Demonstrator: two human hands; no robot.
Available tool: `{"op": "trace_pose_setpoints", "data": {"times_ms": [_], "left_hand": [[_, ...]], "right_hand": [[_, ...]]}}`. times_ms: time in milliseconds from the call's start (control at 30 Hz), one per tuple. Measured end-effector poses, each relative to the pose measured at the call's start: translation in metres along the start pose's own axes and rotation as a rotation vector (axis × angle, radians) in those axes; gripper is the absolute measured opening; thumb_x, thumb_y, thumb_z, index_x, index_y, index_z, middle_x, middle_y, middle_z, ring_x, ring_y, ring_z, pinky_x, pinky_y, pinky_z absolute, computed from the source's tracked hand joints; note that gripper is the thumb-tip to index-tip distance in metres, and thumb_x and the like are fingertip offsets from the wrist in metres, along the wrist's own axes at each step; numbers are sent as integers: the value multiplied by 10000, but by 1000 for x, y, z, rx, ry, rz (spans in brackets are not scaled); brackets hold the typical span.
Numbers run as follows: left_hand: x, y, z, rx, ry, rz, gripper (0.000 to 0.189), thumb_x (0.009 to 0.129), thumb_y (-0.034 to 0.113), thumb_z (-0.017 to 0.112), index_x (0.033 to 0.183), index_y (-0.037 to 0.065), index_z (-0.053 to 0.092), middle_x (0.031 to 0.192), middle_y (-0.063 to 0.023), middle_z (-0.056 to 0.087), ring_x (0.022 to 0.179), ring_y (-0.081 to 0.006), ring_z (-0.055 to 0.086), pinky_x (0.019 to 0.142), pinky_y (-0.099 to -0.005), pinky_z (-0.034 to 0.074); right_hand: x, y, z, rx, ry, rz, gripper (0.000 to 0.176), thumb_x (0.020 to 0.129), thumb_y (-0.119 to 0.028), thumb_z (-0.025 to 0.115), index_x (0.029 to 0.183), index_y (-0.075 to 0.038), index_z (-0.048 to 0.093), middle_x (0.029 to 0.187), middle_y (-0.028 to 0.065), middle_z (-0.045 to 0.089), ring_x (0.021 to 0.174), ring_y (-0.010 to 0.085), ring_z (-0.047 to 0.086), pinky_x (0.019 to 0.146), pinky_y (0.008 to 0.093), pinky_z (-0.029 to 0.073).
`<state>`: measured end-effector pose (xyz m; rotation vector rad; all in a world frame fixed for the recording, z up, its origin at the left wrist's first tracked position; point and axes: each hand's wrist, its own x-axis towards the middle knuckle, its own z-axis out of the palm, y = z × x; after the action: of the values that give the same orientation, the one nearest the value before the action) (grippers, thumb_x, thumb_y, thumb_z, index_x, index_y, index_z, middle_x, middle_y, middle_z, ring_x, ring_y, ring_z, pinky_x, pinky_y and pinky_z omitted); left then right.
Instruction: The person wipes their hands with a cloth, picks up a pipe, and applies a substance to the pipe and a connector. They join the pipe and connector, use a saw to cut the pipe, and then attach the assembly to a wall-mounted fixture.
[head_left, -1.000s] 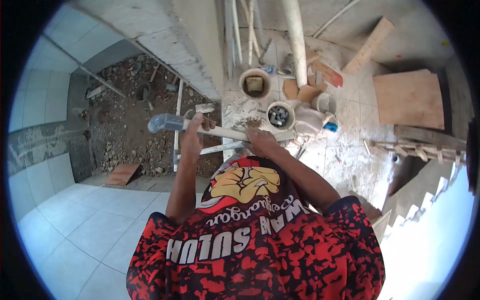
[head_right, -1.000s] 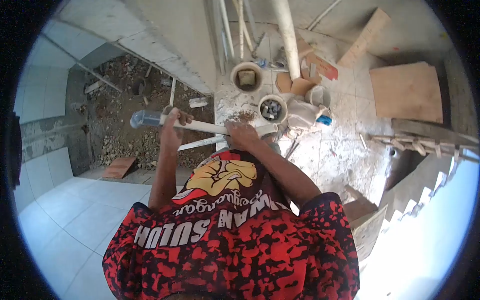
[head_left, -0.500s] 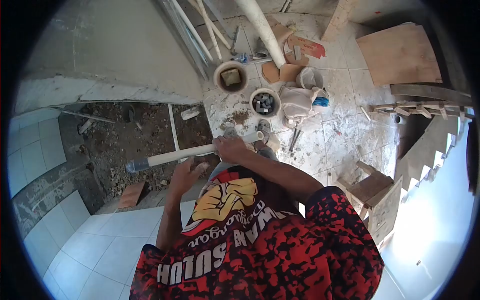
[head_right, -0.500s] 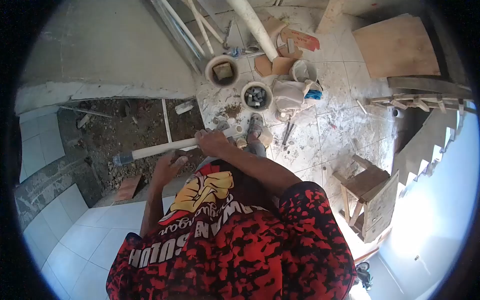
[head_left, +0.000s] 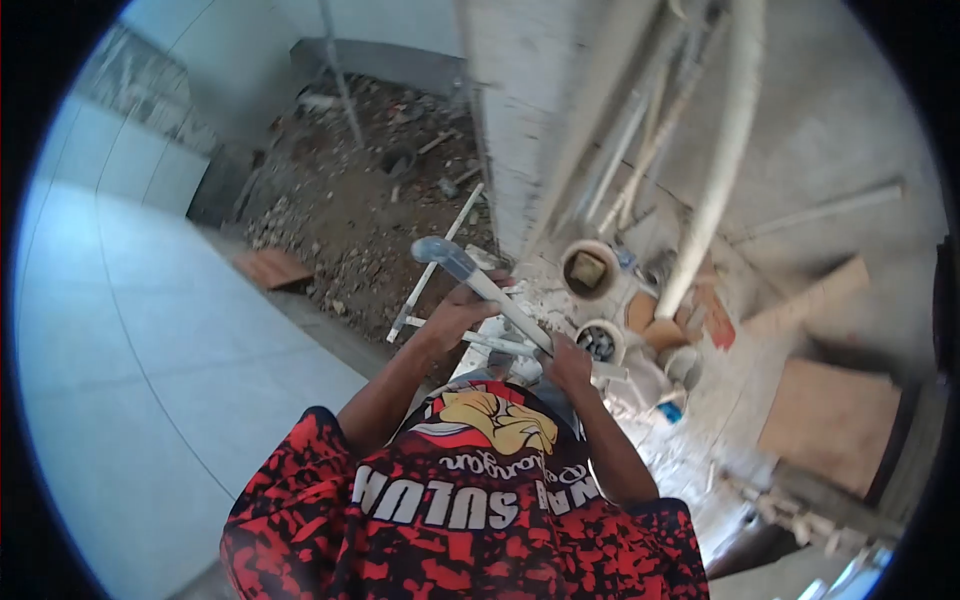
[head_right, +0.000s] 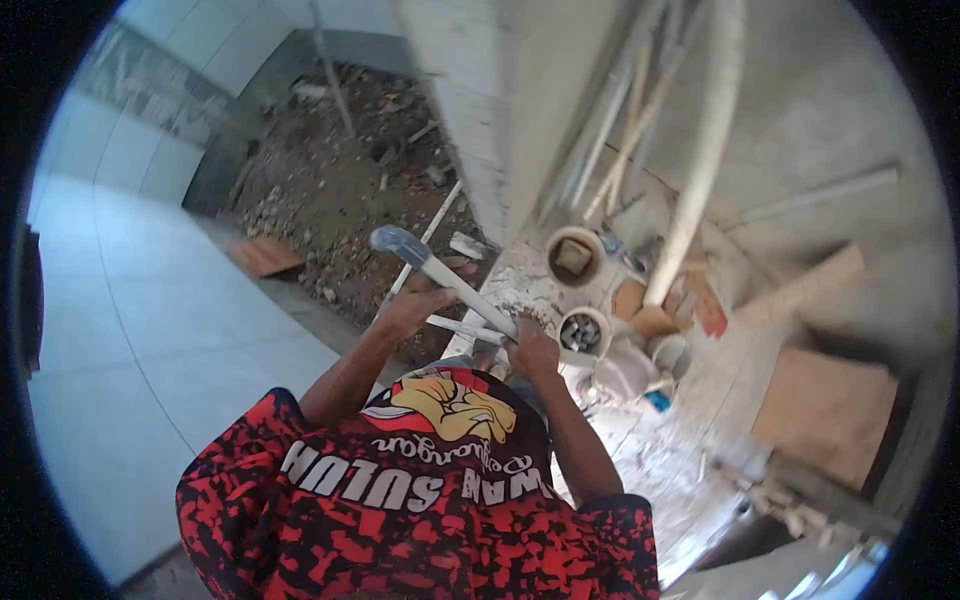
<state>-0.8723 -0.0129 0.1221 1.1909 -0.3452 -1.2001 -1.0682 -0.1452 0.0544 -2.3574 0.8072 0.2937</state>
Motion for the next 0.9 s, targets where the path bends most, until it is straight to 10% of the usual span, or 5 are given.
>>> {"op": "trace_pose_setpoints", "data": {"times_ms": [267, 433, 900], "left_hand": [[-5, 0, -27, 211, 37, 76, 561, 782, 63, 575, 1302, 34, 365, 1204, -82, 523, 1033, -153, 512, 889, -273, 404], [-18, 40, -37, -558, 304, 332, 588, 799, 59, 539, 1324, 101, 278, 1245, -132, 440, 1093, -295, 513, 908, -417, 435], [21, 119, -80, -279, 416, 542, 426, 874, 109, 527, 1262, 6, 386, 1047, -68, 552, 957, -157, 554, 851, -335, 470]], "right_hand": [[5, -10, -11, -52, -28, -74, 503, 730, -383, 623, 1079, -37, 515, 968, 205, 596, 922, 372, 562, 774, 467, 435], [32, -7, -6, 53, 5, -120, 377, 728, -336, 633, 937, -31, 559, 827, 209, 609, 800, 387, 587, 695, 464, 443], [96, -82, 10, 261, -112, -155, 344, 753, -310, 646, 935, -35, 546, 824, 178, 606, 820, 374, 580, 704, 444, 435]]}}
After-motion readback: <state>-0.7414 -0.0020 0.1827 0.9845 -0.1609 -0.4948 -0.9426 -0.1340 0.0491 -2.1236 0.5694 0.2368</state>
